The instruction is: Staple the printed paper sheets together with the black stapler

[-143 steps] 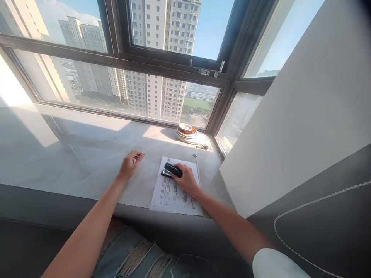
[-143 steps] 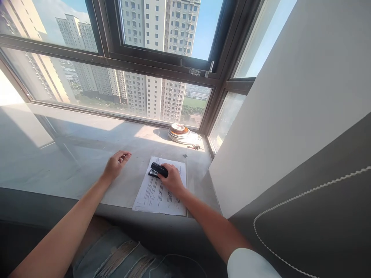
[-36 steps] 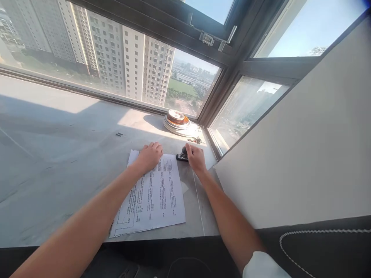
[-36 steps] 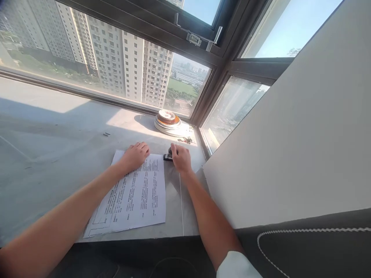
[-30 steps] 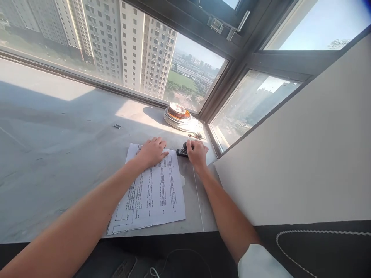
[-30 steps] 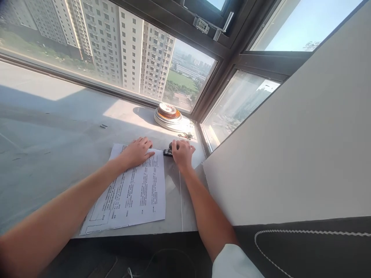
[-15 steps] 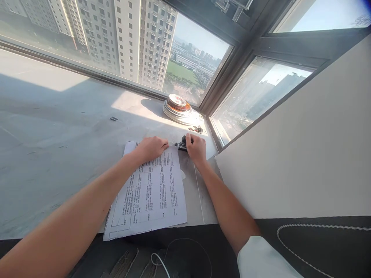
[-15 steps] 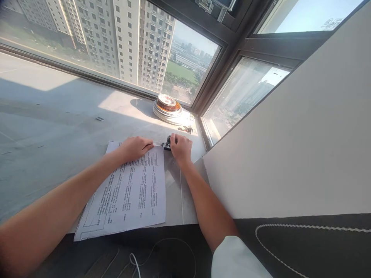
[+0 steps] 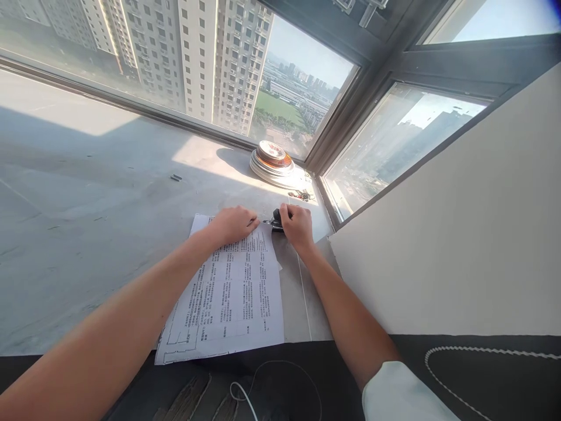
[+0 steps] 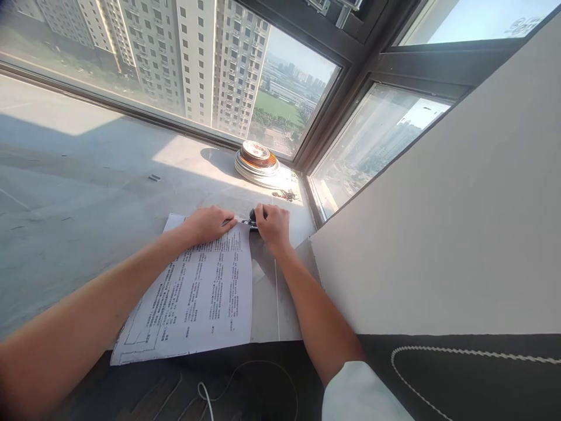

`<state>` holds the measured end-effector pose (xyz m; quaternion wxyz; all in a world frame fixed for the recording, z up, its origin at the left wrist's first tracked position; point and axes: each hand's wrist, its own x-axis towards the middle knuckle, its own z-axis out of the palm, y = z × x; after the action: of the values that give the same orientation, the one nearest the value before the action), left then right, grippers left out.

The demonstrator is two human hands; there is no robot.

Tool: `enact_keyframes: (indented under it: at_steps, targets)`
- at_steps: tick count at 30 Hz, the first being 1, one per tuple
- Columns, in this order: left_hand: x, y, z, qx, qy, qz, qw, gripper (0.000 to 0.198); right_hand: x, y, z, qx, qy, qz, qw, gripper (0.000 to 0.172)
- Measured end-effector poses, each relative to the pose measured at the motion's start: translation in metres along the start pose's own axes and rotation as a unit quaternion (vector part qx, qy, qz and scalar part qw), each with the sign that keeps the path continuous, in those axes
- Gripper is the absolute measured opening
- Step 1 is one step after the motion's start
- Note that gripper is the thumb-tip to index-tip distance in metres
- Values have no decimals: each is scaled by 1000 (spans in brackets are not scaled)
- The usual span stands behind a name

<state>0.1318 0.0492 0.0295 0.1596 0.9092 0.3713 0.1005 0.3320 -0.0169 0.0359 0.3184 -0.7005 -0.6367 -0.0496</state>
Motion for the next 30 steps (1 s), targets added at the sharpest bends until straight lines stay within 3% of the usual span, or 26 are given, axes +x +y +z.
enact_keyframes:
  at_steps: [6,10,19,30]
  targets:
    - [-1,-1,-2,-36,17,-6,999,45,2,1,-11,13,-36,-29,999,53]
    - [-3,-2,-2,-55,29,-5,998,36,2,4,-15,11,-44,-4,999,56]
    - [-2,-2,2,-108,62,57,991,30,2,2,-14,39,-72,-59,995,55]
    - [-2,-2,-1,-96,116,41,988,33,-2,-5,-15,69,-80,-31,994,54]
